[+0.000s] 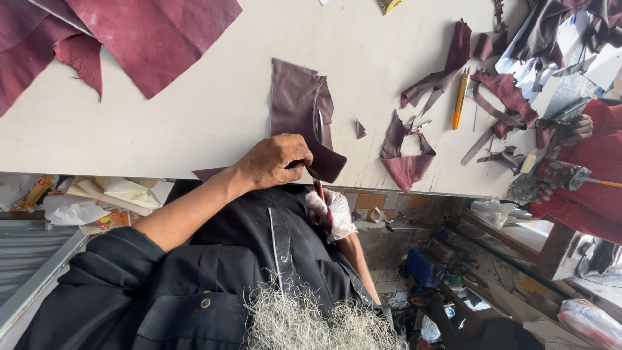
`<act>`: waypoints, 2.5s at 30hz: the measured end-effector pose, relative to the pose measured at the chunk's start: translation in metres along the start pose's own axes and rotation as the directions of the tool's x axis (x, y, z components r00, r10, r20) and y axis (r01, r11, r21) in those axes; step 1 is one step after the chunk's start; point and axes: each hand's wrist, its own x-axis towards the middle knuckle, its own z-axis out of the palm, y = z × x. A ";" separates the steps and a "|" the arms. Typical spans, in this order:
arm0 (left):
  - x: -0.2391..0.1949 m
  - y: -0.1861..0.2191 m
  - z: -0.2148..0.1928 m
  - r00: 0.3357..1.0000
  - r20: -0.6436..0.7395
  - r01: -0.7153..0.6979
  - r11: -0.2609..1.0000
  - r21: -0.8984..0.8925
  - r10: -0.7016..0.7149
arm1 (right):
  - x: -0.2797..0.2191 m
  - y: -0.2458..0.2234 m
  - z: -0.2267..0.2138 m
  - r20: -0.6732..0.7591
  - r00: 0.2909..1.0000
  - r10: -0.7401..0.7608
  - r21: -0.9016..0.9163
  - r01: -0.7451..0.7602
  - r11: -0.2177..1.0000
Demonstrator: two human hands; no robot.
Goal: The person uses shears to cut maroon fabric pieces on a worktable, repeatedly aligning a paper pattern, cutting along its edges, and stacking the finished pieces. The person also moves scraps aside and repositions the fabric between cuts.
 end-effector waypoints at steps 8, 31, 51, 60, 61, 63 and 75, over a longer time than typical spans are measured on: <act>0.000 -0.001 0.000 0.995 0.071 0.064 0.995 0.070 -0.069 | 0.002 -0.019 -0.037 0.093 0.995 -0.037 -0.246 0.059 0.967; -0.006 -0.007 0.002 0.998 0.027 0.054 0.998 -0.029 -0.053 | -0.010 -0.004 0.019 -0.043 0.999 0.007 -0.022 -0.008 1.000; -0.005 -0.006 -0.021 0.992 0.055 0.122 0.940 -0.319 -0.110 | 0.004 -0.018 0.065 -0.161 0.985 -0.058 0.186 0.088 0.979; -0.008 -0.023 -0.023 0.997 -0.009 0.070 0.914 -0.399 -0.080 | 0.041 -0.034 0.039 -0.120 0.993 -0.017 0.210 0.043 0.977; -0.010 -0.027 -0.024 0.992 0.024 0.126 0.897 -0.424 -0.128 | 0.045 -0.036 0.043 -0.145 0.989 -0.022 0.118 0.040 0.992; -0.012 -0.035 -0.020 0.968 0.083 0.245 0.815 -0.526 -0.238 | 0.046 -0.038 0.045 -0.132 0.988 -0.079 0.071 0.089 0.993; -0.005 -0.011 -0.028 0.966 -0.054 0.226 0.925 -0.306 -0.254 | 0.011 -0.119 -0.036 -0.363 0.724 -0.586 -0.830 0.035 0.557</act>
